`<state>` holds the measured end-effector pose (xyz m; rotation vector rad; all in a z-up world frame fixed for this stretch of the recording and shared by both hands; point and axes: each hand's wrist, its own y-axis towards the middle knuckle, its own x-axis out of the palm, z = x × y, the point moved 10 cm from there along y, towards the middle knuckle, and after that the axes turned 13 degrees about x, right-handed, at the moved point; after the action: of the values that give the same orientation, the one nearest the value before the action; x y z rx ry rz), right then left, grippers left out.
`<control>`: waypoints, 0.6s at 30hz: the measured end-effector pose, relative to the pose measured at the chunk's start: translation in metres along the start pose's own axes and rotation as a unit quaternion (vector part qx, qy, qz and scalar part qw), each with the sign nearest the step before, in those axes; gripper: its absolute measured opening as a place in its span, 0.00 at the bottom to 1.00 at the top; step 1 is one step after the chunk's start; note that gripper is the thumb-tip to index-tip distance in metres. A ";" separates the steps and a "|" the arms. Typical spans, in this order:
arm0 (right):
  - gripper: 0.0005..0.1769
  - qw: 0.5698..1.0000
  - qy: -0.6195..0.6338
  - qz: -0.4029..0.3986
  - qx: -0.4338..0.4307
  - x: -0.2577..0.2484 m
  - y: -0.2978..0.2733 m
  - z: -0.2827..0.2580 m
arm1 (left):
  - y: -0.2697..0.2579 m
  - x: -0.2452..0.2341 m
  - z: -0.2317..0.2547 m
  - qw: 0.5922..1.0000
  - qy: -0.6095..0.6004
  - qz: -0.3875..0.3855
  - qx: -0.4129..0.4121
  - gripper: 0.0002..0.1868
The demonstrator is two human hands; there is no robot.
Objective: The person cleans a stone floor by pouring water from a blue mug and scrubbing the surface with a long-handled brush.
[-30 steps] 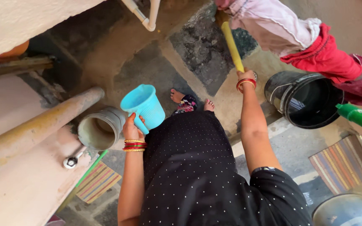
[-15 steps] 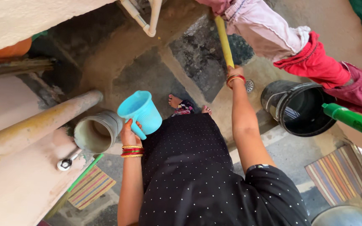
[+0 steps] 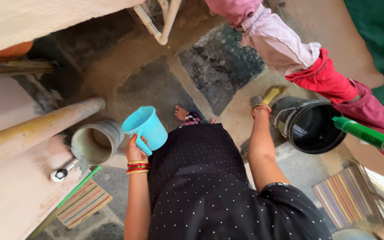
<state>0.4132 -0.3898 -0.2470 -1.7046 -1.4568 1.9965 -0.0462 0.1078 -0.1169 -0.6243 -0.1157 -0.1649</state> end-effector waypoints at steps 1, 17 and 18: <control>0.16 1.000 -0.017 0.000 -0.006 -0.004 -0.005 0.007 | -0.002 0.005 -0.003 1.000 0.000 -0.004 -0.006 0.12; 0.26 0.908 -0.298 -0.141 -0.260 0.100 -0.111 0.038 | -0.056 0.045 -0.018 0.998 0.019 -0.055 -0.015 0.12; 0.26 0.912 -0.282 -0.140 -0.264 0.099 -0.111 0.043 | -0.059 0.042 -0.017 0.998 0.023 -0.053 -0.012 0.12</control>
<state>0.2926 -0.2930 -0.2400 -0.9593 -2.4534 2.1528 -0.0147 0.0455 -0.0907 -0.6385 -0.1018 -0.2842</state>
